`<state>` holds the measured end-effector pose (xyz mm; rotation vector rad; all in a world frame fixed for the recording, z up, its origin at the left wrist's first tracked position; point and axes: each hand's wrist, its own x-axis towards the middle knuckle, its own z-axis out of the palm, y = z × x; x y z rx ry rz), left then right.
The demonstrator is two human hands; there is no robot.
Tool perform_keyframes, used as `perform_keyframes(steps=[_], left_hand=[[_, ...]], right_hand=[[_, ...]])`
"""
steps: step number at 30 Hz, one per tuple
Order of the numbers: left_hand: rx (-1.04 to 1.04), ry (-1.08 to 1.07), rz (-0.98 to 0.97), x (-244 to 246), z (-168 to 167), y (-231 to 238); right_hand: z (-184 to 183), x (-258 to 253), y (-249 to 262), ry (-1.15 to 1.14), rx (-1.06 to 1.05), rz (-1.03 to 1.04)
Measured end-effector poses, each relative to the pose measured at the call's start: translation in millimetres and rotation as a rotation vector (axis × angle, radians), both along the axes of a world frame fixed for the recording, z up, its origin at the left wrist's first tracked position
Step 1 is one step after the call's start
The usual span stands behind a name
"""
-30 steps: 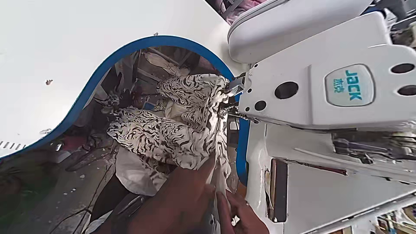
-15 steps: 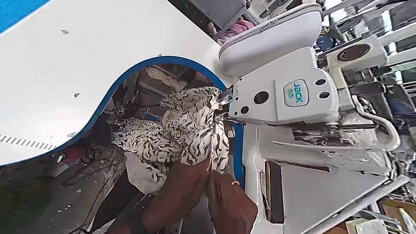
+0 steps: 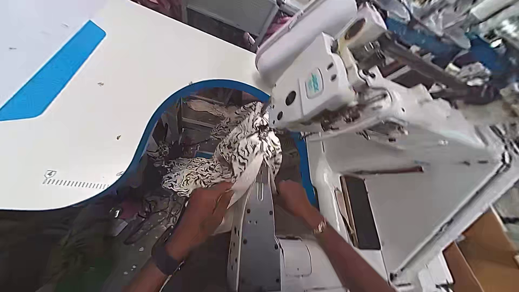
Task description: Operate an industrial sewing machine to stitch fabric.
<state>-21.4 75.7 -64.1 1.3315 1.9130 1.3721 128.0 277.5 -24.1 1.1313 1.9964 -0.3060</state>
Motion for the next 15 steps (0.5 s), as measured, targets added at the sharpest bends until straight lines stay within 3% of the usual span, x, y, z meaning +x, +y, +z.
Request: perform_keyframes(steps=[1,2,3,4,6,9,12,15], left_hand=[[0.047,0.001,-0.047,6,6,-1],[0.103,0.015,-0.086,16,12,-1],[0.149,0.027,-0.097,30,12,0],[0.175,0.038,-0.082,44,8,-1],[0.213,0.035,-0.021,61,-4,2],[0.253,0.052,0.023,64,-11,6],[0.283,0.001,0.049,57,-13,21],[0.300,-0.051,0.049,48,-13,39]], right_hand=[[-7,11,14,0.005,-0.109,0.055],[-7,30,23,0.182,-0.167,0.142],[-2,52,24,0.520,-0.192,0.230],[6,70,10,0.831,-0.192,0.289],[33,80,-43,1.086,-0.119,0.370],[41,70,-110,1.038,0.123,0.431],[45,65,-102,1.067,0.163,0.401],[39,54,-97,1.009,0.344,0.480]])
